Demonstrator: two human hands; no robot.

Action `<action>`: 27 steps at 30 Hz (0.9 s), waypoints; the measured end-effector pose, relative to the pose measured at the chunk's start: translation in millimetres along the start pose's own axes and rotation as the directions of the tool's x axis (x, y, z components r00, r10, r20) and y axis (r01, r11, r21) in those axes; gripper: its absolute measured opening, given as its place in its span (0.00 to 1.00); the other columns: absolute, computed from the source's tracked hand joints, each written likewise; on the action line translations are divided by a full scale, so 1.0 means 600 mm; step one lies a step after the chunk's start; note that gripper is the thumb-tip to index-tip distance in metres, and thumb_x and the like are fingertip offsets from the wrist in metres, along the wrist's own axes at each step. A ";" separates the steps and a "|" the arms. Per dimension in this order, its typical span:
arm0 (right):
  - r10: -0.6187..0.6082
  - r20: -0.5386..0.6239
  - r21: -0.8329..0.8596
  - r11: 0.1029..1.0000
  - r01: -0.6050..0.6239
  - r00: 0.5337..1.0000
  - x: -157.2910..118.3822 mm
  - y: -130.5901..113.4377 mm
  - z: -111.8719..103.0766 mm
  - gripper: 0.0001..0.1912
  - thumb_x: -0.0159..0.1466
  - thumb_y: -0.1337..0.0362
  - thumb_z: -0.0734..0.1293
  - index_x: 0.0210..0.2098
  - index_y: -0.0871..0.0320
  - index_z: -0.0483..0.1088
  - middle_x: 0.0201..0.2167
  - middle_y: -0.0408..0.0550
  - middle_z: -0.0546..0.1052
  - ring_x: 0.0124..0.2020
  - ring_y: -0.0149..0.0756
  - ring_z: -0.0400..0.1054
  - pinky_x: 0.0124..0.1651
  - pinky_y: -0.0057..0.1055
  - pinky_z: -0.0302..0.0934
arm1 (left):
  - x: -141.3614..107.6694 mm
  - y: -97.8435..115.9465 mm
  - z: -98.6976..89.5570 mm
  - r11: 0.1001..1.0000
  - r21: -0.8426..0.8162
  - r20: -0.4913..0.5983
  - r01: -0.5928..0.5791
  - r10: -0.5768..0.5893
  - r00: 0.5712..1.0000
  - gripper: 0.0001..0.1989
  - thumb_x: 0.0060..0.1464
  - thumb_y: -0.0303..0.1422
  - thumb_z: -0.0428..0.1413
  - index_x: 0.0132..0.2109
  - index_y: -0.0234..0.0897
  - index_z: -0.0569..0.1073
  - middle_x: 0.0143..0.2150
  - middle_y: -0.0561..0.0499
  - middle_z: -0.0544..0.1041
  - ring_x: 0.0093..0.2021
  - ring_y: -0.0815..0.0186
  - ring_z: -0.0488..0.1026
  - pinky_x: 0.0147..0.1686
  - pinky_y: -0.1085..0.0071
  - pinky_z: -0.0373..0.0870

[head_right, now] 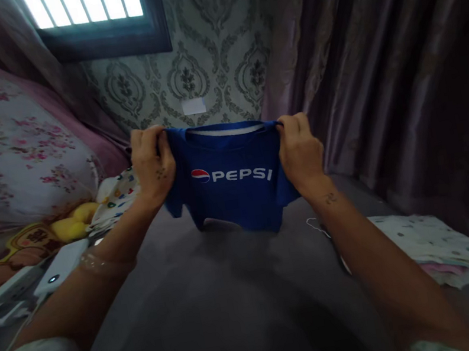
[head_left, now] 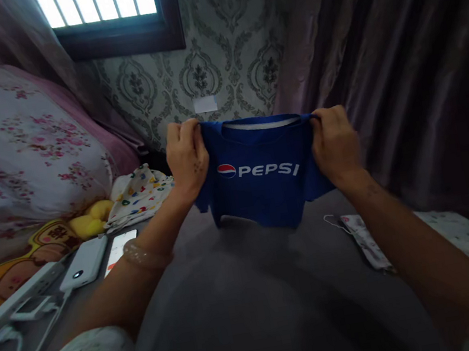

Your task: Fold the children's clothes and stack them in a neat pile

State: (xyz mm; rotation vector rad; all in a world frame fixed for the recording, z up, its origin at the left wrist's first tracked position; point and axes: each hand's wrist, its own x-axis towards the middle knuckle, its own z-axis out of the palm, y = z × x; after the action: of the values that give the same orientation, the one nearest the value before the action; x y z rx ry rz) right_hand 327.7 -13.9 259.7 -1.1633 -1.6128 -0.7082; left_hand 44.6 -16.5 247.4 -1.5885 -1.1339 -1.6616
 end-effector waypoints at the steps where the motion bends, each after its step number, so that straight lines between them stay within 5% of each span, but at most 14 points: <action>1: -0.037 0.010 -0.010 0.999 0.037 0.999 0.000 0.000 -0.019 0.18 0.73 0.56 0.50 0.46 0.56 0.67 0.44 0.53 0.71 0.42 0.40 0.67 0.41 0.38 0.64 | 0.003 0.004 -0.021 0.998 0.025 -0.007 -0.054 0.054 0.999 0.15 0.68 0.39 0.42 0.44 0.39 0.72 0.39 0.48 0.69 0.43 0.63 0.70 0.46 0.64 0.68; 7: -0.180 0.116 0.105 0.980 0.168 0.977 0.024 -0.006 -0.128 0.18 0.71 0.51 0.53 0.46 0.49 0.70 0.43 0.53 0.73 0.47 0.48 0.67 0.46 0.44 0.64 | 0.049 0.039 -0.135 0.981 0.137 0.091 -0.134 0.122 0.988 0.16 0.67 0.43 0.42 0.48 0.44 0.72 0.44 0.48 0.68 0.53 0.57 0.66 0.55 0.54 0.64; 11: -0.134 0.256 0.217 0.973 0.079 0.957 0.052 0.010 -0.133 0.14 0.68 0.50 0.59 0.44 0.46 0.72 0.41 0.52 0.75 0.48 0.53 0.67 0.46 0.46 0.63 | 0.084 0.049 -0.150 0.979 0.129 0.226 -0.157 0.125 0.966 0.14 0.66 0.41 0.46 0.48 0.45 0.74 0.44 0.49 0.69 0.51 0.58 0.68 0.54 0.58 0.67; 14: -0.149 0.472 0.280 0.960 0.012 0.869 0.053 0.041 -0.075 0.13 0.66 0.53 0.62 0.41 0.50 0.75 0.35 0.49 0.77 0.40 0.48 0.70 0.42 0.44 0.64 | 0.076 0.013 -0.107 0.991 0.074 0.432 -0.115 0.072 0.899 0.13 0.62 0.37 0.49 0.43 0.39 0.77 0.40 0.49 0.70 0.46 0.60 0.70 0.50 0.60 0.68; 16: -0.162 0.634 0.296 0.954 -0.043 0.756 0.037 0.062 -0.020 0.13 0.64 0.54 0.63 0.38 0.54 0.76 0.32 0.47 0.78 0.35 0.43 0.71 0.39 0.39 0.65 | 0.045 -0.030 -0.058 0.997 0.058 0.609 -0.044 0.000 0.794 0.12 0.59 0.35 0.51 0.40 0.38 0.78 0.38 0.49 0.72 0.43 0.61 0.71 0.48 0.63 0.68; 20: -0.108 0.843 0.197 0.973 -0.116 0.528 -0.034 0.090 0.090 0.14 0.65 0.54 0.63 0.38 0.56 0.76 0.34 0.46 0.79 0.34 0.37 0.72 0.38 0.31 0.64 | -0.063 -0.109 0.048 0.994 0.063 0.885 0.089 -0.097 0.455 0.12 0.56 0.31 0.50 0.38 0.37 0.78 0.35 0.49 0.77 0.37 0.63 0.73 0.42 0.68 0.68; 22: -0.103 0.901 0.164 0.980 -0.110 0.421 -0.082 0.098 0.137 0.15 0.66 0.55 0.62 0.40 0.57 0.76 0.35 0.48 0.79 0.33 0.35 0.71 0.38 0.30 0.63 | -0.125 -0.129 0.090 0.986 0.122 0.934 0.111 -0.152 0.323 0.13 0.56 0.31 0.49 0.39 0.36 0.79 0.36 0.47 0.79 0.37 0.62 0.74 0.41 0.68 0.68; 24: -0.064 0.920 0.104 0.991 -0.085 0.386 -0.133 0.104 0.174 0.15 0.67 0.56 0.61 0.42 0.58 0.75 0.38 0.50 0.78 0.35 0.35 0.71 0.40 0.30 0.63 | -0.183 -0.136 0.122 0.970 0.209 0.931 0.127 -0.237 0.277 0.14 0.58 0.31 0.48 0.42 0.36 0.78 0.39 0.46 0.80 0.40 0.60 0.74 0.41 0.69 0.68; 27: 0.023 0.923 -0.009 0.999 -0.040 0.384 -0.203 0.113 0.214 0.14 0.69 0.60 0.59 0.44 0.59 0.73 0.44 0.54 0.77 0.41 0.37 0.71 0.45 0.32 0.62 | -0.254 -0.135 0.151 0.948 0.279 0.905 0.151 -0.312 0.288 0.15 0.61 0.32 0.46 0.45 0.36 0.77 0.44 0.43 0.79 0.44 0.59 0.74 0.44 0.68 0.66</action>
State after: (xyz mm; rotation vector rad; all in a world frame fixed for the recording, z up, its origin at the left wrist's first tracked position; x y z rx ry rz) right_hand 349.3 79.0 96.2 -1.7350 -2.4951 0.1142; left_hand 40.2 78.0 76.8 -2.4716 -2.0774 -0.5406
